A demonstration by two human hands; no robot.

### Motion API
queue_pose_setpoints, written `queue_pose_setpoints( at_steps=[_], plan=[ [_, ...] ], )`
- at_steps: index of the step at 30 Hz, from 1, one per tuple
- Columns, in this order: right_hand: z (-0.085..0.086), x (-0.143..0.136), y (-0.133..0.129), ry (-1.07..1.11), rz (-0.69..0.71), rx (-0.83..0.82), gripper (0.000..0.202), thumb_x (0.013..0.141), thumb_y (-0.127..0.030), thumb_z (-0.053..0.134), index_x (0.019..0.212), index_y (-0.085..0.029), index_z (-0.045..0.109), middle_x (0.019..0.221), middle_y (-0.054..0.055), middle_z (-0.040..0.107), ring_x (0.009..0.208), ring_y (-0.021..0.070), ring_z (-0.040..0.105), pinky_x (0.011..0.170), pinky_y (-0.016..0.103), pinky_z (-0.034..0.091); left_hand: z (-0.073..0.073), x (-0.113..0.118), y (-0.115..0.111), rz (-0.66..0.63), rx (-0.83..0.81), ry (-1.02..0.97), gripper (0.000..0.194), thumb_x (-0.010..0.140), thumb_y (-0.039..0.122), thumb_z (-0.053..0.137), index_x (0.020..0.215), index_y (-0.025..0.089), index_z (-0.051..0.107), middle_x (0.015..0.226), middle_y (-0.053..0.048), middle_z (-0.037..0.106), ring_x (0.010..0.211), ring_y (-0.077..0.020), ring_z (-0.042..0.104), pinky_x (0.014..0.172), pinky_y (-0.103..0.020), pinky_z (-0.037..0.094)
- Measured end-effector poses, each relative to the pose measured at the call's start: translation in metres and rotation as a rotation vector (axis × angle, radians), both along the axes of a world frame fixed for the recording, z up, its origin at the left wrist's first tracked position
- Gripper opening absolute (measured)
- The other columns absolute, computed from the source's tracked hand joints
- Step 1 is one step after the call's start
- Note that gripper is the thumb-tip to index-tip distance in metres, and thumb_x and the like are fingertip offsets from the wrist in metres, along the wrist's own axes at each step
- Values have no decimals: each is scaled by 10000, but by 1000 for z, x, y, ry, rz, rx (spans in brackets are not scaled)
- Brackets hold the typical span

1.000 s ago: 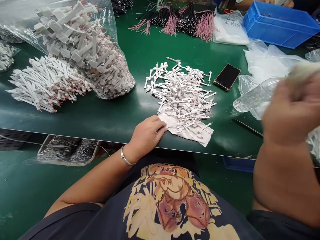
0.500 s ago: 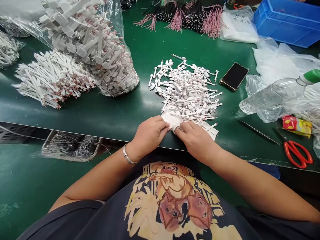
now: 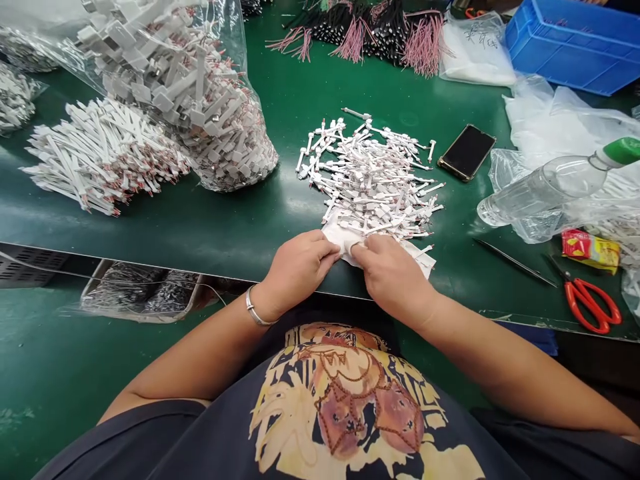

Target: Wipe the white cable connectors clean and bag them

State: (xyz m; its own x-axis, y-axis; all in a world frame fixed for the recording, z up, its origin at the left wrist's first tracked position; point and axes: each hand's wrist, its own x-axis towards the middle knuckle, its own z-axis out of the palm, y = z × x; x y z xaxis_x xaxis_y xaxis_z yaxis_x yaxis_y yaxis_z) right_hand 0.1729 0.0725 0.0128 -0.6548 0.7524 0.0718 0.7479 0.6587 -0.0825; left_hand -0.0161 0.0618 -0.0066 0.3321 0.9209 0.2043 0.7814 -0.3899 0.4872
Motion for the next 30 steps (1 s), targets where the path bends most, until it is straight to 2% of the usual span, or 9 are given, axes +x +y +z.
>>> queue_pose_setpoints(
  at_steps=[4,9,11,13,16,21,24,26,30],
  plan=[
    [-1,-8,-7,-157,125,75,244,861,-88,427,969,-121,643,836,125,555,780,247,415,623,350,271,-1,0,-1,1,18,30,231,918,276,490,928,175,698,823,-47,626,777,-163,558,679,-280,413],
    [15,2,1,-239,284,175,233,858,-78,430,869,-134,656,816,113,553,761,244,405,604,353,234,-1,-1,-1,-9,19,29,235,920,291,490,928,175,695,841,-47,634,783,-161,561,680,-279,411],
    [22,7,6,-231,255,187,235,851,-73,433,826,-148,655,793,110,547,742,239,396,607,352,234,-1,-1,-1,-8,26,18,236,922,293,490,929,177,695,844,-48,637,785,-160,563,682,-278,412],
    [24,10,8,-192,139,199,249,852,-66,422,854,-148,658,793,116,545,741,239,393,623,350,252,-2,-1,-2,-8,30,16,236,922,294,489,930,182,696,841,-48,636,782,-160,563,676,-278,412],
    [17,5,3,-127,24,158,277,859,-61,409,960,-145,654,836,126,554,782,246,414,657,345,289,-2,-1,-2,-9,30,27,235,920,294,489,932,188,698,840,-49,633,776,-162,562,672,-279,411],
    [2,-10,-11,-187,120,92,244,862,-89,433,962,-106,655,835,131,565,776,250,430,610,353,278,-2,0,-1,-16,44,41,247,925,294,478,923,173,694,833,-54,628,775,-162,562,674,-277,415],
    [13,-4,-7,-210,214,107,217,842,-81,453,872,-128,662,815,120,565,767,241,439,604,351,284,-2,0,-1,-9,53,45,253,927,306,477,931,175,694,835,-56,629,776,-161,564,672,-276,416],
    [24,9,-2,-164,216,130,228,831,-63,448,829,-148,660,800,108,563,751,227,448,620,344,313,-2,0,-2,-8,55,43,253,927,311,480,933,179,695,835,-55,629,777,-161,566,668,-274,413],
    [41,52,8,67,-41,314,316,845,-52,383,949,-154,663,871,107,573,817,217,494,719,327,404,-2,-1,-2,-16,56,49,268,932,322,467,928,185,697,839,-51,623,780,-164,566,658,-278,408]
  ],
)
